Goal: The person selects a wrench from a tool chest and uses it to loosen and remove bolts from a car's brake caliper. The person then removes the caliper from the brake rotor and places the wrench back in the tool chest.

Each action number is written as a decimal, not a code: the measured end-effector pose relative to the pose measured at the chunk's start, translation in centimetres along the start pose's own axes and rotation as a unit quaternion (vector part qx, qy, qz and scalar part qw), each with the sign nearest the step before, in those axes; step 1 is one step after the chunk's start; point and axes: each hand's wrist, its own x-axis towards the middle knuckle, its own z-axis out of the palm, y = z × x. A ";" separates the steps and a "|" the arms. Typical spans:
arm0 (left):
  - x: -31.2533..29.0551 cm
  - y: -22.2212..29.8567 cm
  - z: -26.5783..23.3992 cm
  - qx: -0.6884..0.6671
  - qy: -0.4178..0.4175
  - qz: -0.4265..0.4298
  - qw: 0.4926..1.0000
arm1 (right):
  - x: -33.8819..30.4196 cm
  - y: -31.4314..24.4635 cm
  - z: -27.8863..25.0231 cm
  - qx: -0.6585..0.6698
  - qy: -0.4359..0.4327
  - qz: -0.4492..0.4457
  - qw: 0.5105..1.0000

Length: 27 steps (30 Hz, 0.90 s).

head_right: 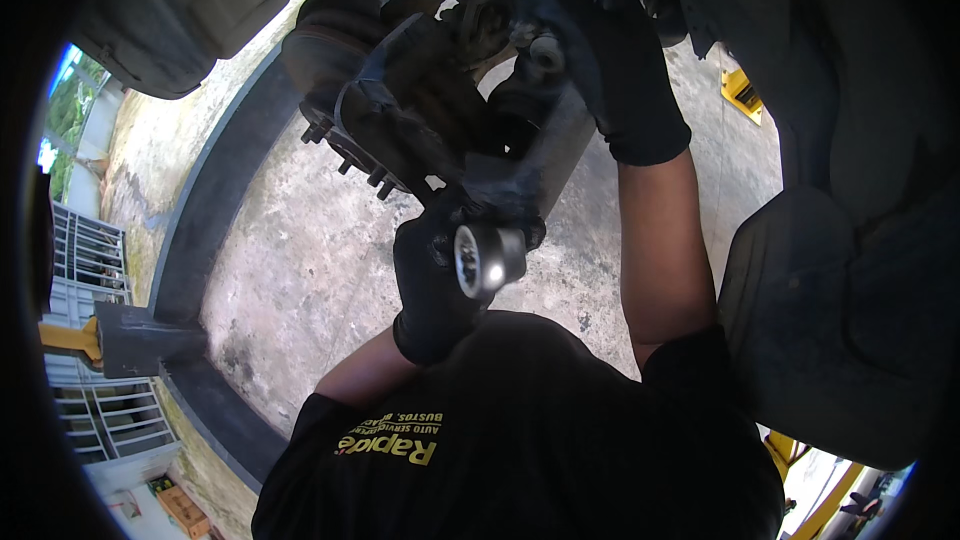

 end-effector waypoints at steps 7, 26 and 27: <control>1.8 1.7 -1.7 -0.414 -0.122 -0.245 0.868 | -0.2 -0.7 0.3 0.054 0.019 0.048 0.997; 2.5 -1.2 2.9 -0.484 -0.230 -0.330 0.777 | -6.1 4.6 -1.5 0.387 0.074 0.395 0.830; 2.8 -1.3 2.9 -0.500 -0.235 -0.328 0.766 | -6.7 5.0 -1.2 0.347 0.083 0.407 0.841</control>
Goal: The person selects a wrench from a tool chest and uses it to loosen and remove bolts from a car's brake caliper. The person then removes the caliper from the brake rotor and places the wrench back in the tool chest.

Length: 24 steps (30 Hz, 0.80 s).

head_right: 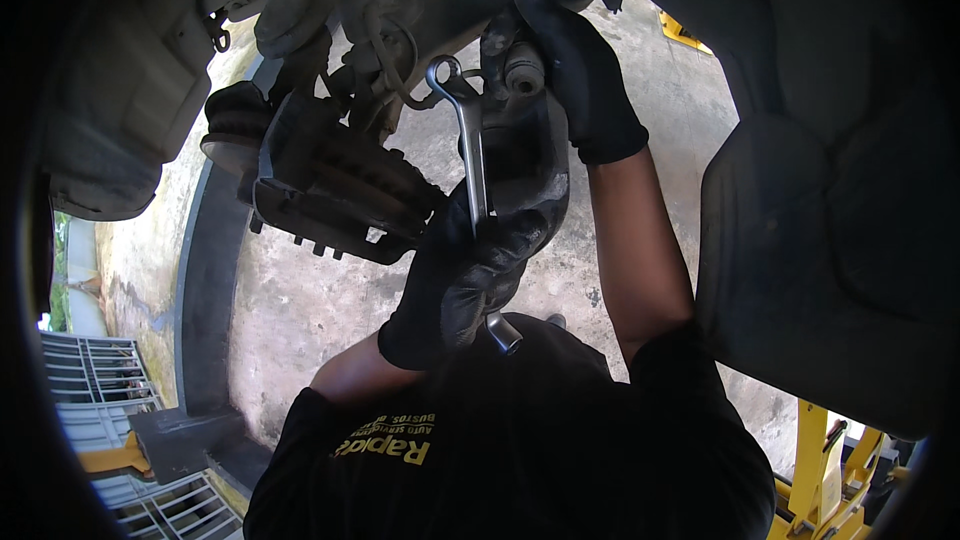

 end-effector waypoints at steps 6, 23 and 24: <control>1.4 1.1 1.0 -0.068 0.016 -0.017 0.997 | -6.5 4.1 -0.5 -0.016 -0.032 -0.096 0.995; 9.9 -0.5 3.4 -0.005 -0.031 0.069 0.997 | -7.1 15.7 -0.7 0.194 0.153 0.062 0.967; 8.3 -0.7 3.6 -0.010 -0.015 0.074 0.997 | -5.6 14.9 -0.9 0.155 0.148 0.037 0.976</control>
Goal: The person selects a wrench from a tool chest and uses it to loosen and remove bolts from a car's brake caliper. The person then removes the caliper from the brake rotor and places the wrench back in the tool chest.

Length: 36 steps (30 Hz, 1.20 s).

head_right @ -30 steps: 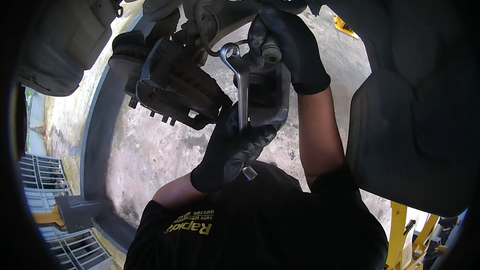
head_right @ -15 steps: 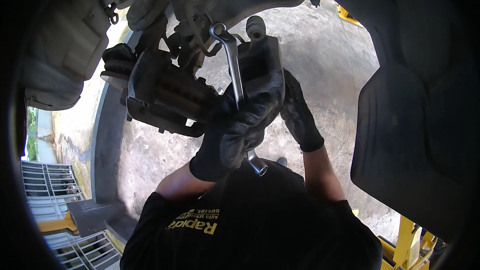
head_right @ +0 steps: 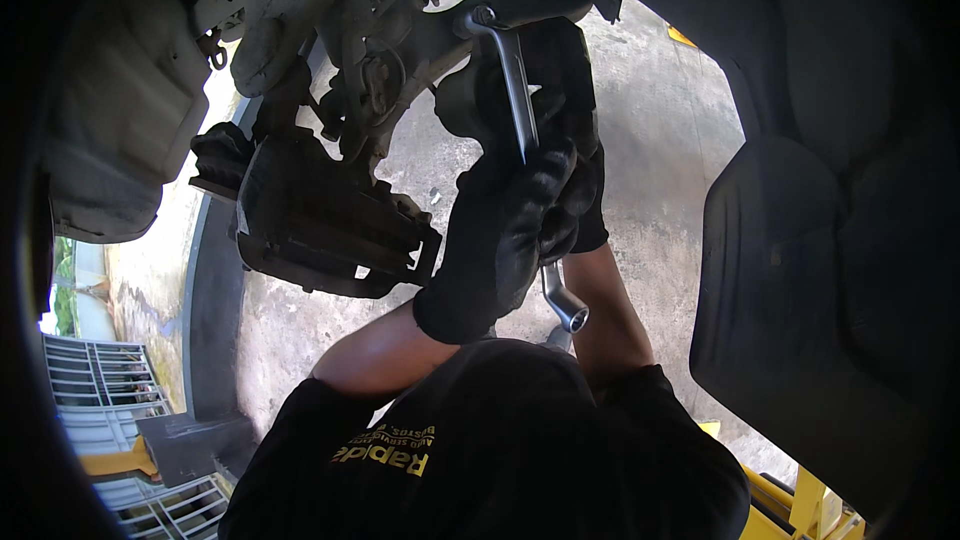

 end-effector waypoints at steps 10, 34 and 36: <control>-8.1 3.3 -6.1 0.281 -0.203 -0.188 0.919 | 9.5 -6.4 5.5 0.074 -0.007 0.054 0.996; -7.4 1.2 -10.3 0.254 -0.208 -0.296 0.897 | 17.8 -8.4 6.8 -0.340 0.004 -0.120 0.933; -7.7 1.0 -10.7 0.317 -0.187 -0.318 0.874 | 16.2 -8.2 6.8 -0.031 0.004 -0.031 0.999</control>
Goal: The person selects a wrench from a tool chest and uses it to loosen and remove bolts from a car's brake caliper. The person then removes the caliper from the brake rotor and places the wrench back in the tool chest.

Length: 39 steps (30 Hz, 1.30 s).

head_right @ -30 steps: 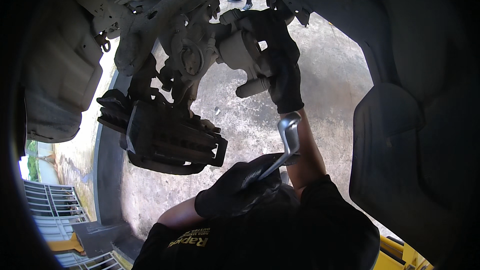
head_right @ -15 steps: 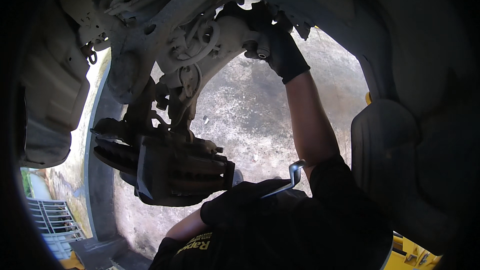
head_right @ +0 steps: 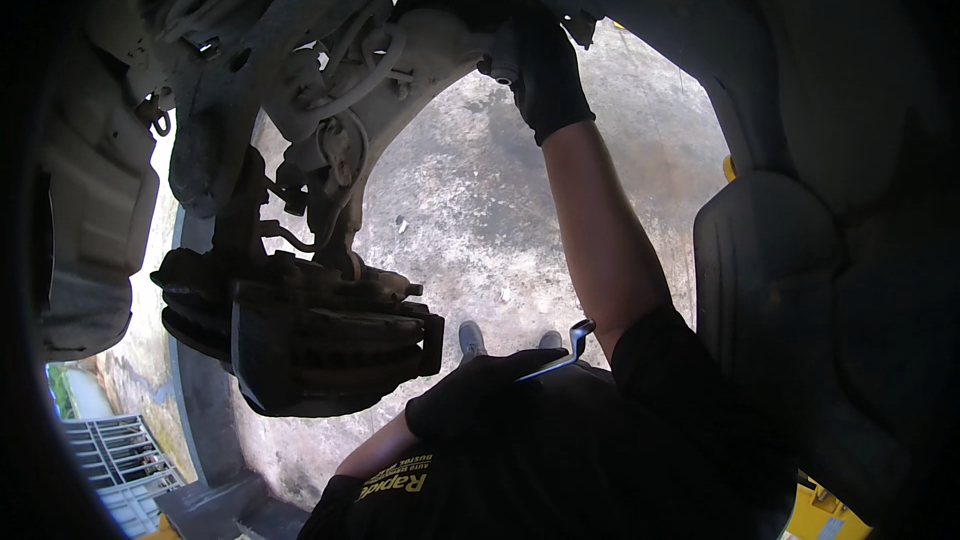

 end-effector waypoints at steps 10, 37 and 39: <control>-0.4 -2.1 -1.0 0.077 0.085 -0.034 0.993 | -4.1 0.1 2.3 0.044 0.083 0.120 0.988; -5.0 -4.7 0.1 0.106 0.123 0.044 0.986 | -6.1 -0.8 0.3 -0.116 0.065 0.019 0.991; -5.8 -4.9 0.1 0.175 0.137 0.055 0.974 | -6.7 -0.4 -0.1 -0.139 0.088 0.023 0.986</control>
